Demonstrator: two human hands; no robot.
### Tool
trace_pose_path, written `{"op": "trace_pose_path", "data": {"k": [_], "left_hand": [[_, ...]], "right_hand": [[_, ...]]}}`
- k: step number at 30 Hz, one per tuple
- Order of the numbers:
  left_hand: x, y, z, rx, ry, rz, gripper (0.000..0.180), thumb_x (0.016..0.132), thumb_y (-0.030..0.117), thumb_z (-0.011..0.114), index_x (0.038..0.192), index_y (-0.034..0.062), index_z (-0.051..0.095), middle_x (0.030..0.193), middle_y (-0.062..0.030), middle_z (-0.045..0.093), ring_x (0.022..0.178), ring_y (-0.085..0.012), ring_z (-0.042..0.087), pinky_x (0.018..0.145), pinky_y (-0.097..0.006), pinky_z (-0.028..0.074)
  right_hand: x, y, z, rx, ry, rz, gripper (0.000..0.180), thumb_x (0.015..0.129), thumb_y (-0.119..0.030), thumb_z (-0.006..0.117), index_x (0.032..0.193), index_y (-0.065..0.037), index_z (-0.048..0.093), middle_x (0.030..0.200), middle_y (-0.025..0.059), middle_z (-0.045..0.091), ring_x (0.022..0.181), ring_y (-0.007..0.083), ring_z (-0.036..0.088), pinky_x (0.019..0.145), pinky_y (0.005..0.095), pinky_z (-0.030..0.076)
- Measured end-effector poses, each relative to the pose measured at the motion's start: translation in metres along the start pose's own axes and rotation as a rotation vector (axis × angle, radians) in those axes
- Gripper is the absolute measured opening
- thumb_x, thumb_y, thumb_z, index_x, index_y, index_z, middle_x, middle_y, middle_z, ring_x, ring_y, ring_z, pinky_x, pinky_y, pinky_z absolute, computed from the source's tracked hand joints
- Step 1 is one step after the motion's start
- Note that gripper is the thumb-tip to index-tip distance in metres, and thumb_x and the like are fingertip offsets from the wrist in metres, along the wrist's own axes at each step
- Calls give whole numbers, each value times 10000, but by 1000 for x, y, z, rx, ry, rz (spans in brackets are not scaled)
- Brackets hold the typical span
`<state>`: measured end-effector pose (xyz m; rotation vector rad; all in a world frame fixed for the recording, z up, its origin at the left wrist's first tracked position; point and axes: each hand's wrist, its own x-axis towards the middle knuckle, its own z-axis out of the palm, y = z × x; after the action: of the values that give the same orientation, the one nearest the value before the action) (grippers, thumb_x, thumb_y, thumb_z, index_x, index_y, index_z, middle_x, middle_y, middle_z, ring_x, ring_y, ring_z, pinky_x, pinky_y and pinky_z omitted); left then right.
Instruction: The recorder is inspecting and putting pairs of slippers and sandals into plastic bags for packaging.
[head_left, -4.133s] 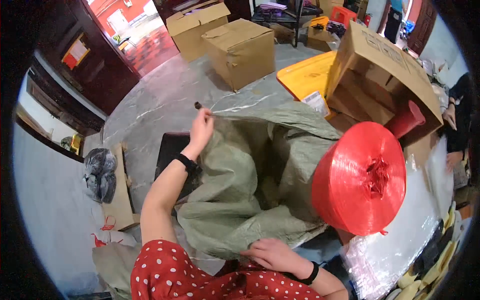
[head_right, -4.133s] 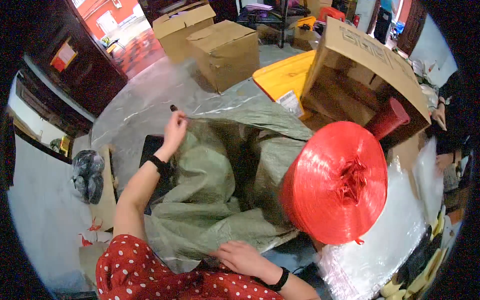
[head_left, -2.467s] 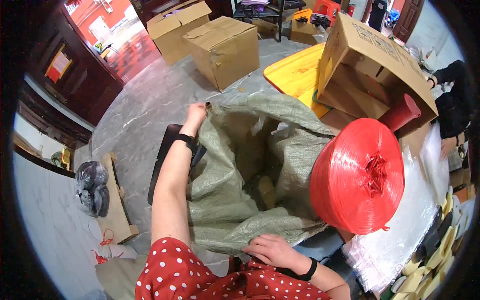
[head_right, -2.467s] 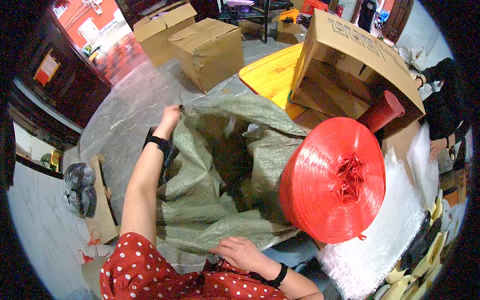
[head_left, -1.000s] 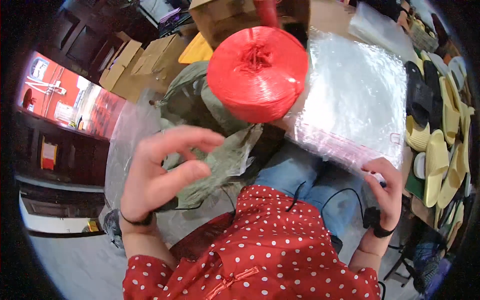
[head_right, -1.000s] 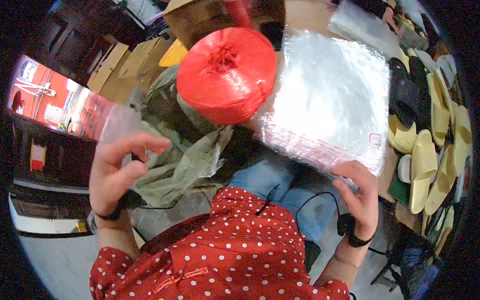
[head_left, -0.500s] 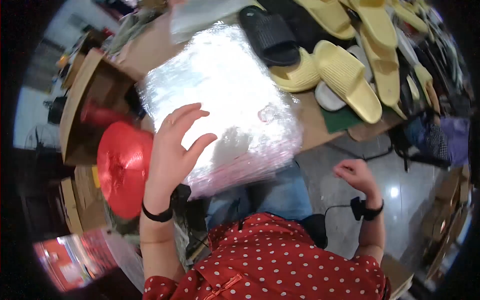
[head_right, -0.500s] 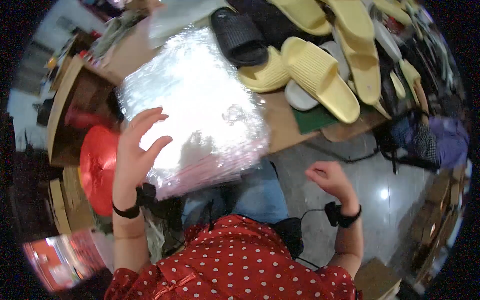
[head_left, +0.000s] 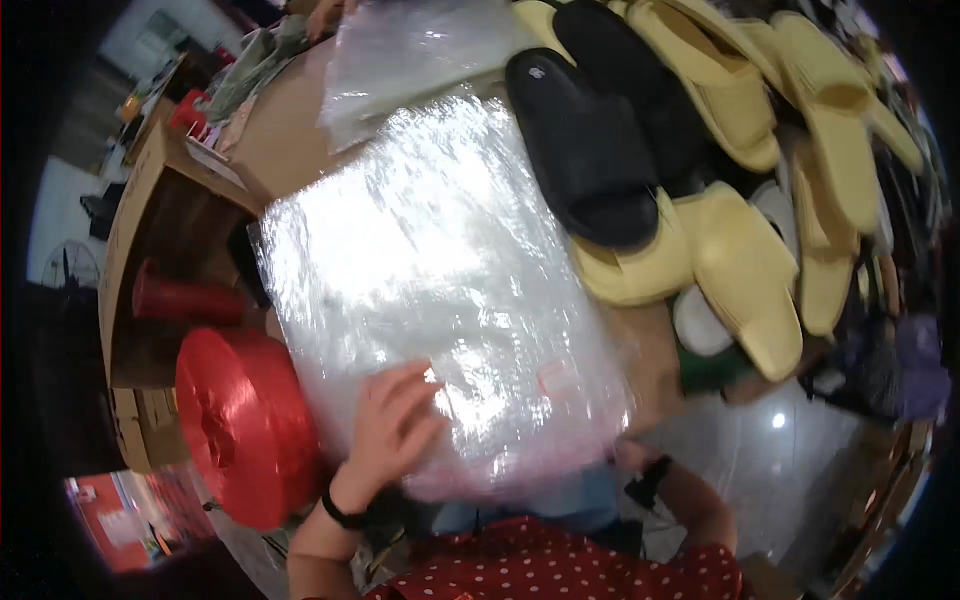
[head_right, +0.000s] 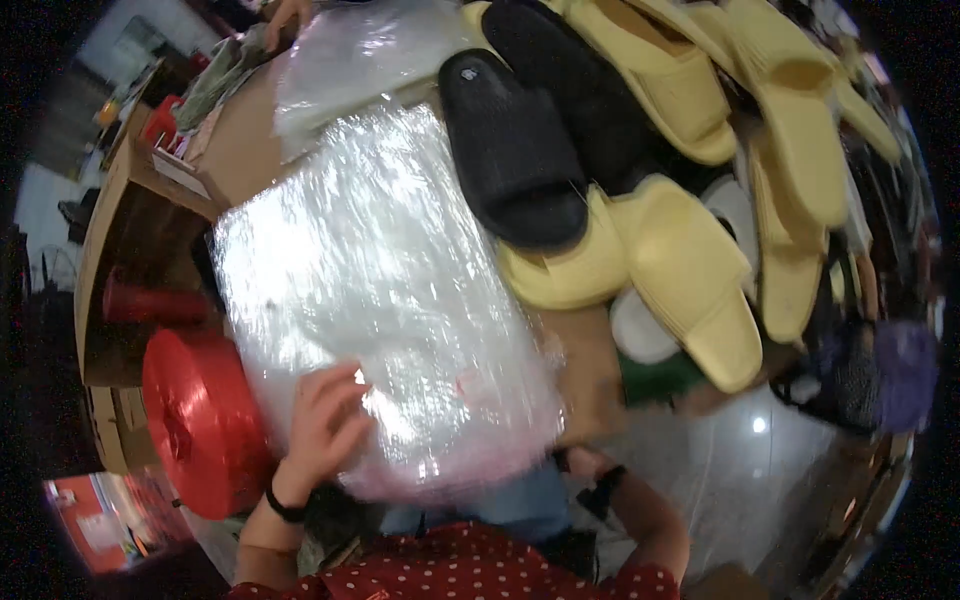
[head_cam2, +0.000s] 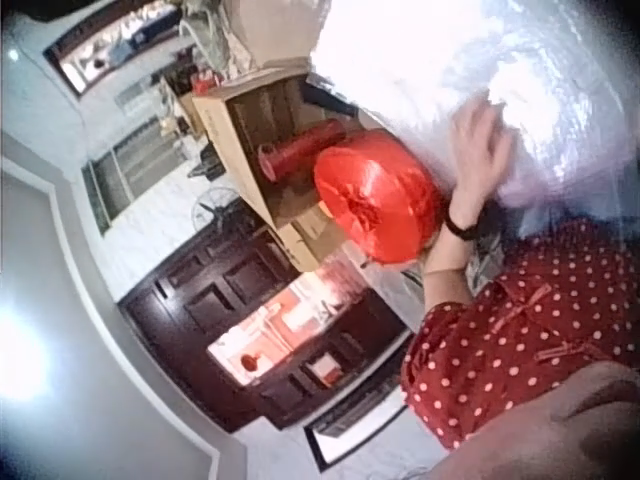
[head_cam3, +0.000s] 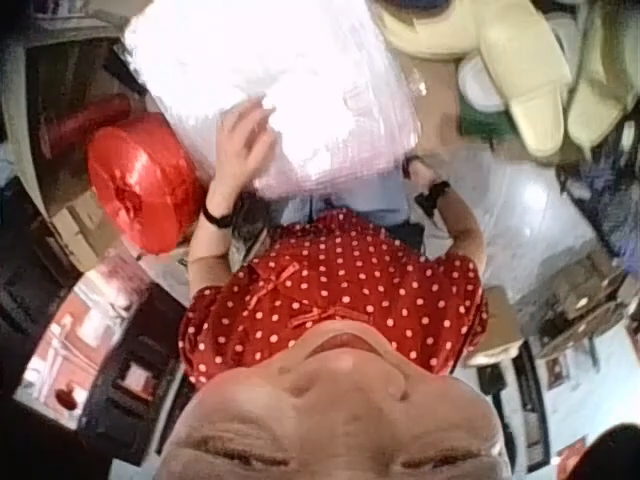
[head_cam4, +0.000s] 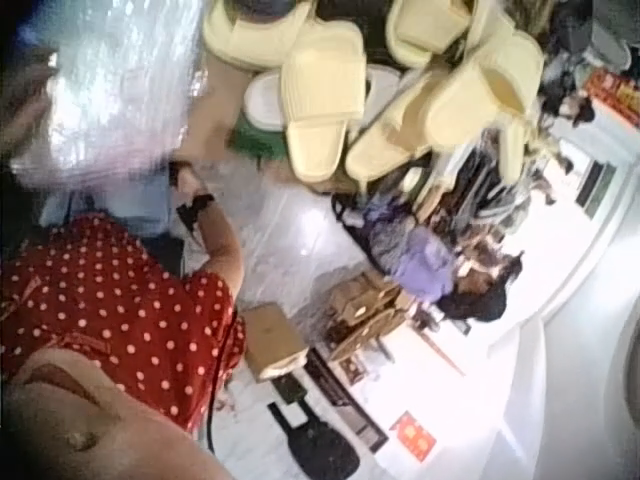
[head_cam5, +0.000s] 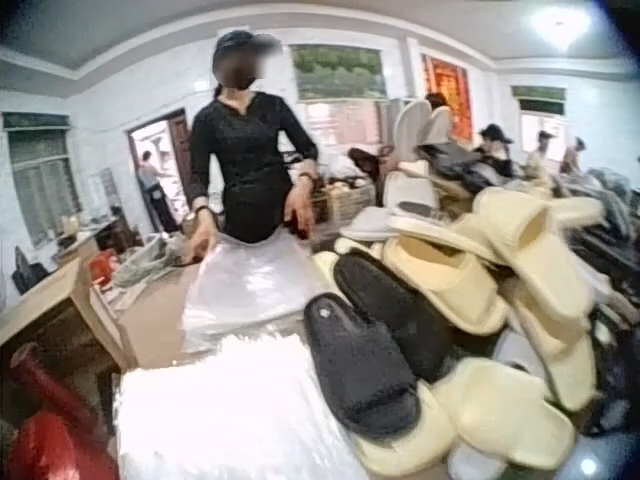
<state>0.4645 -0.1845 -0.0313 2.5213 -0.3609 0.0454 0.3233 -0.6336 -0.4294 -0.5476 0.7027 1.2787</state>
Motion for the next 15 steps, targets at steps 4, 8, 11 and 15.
{"op": "trace_pose_path", "data": {"k": [4,8,11,15], "left_hand": [[-8,-6,6,47,-48,-7,399,705,251,793,1078,138,706,1228,-81,602,1075,-292,588,935,-385,438],[-12,3,2,-11,-8,-26,433,722,258,807,1129,167,692,1272,-36,588,1097,-238,583,897,-362,463],[-12,-1,3,6,13,-31,410,751,251,791,1137,166,683,1236,-44,595,1088,-244,581,893,-366,465],[-17,-6,2,-52,18,-8,384,810,228,745,1174,143,657,1279,-94,584,1083,-269,581,915,-368,437]], "right_hand": [[49,-120,16,-239,32,37,380,963,-331,555,1208,-55,646,1051,76,682,920,183,624,842,362,490],[17,-154,35,-483,107,104,380,954,-325,569,1200,-46,643,1052,92,680,921,186,625,839,366,493],[-29,-182,10,-688,143,91,380,947,-321,580,1194,-39,641,1052,104,679,921,189,625,837,368,495],[-76,-216,-17,-1022,180,40,382,937,-316,595,1186,-30,638,1053,120,677,922,192,626,834,372,497]]}}
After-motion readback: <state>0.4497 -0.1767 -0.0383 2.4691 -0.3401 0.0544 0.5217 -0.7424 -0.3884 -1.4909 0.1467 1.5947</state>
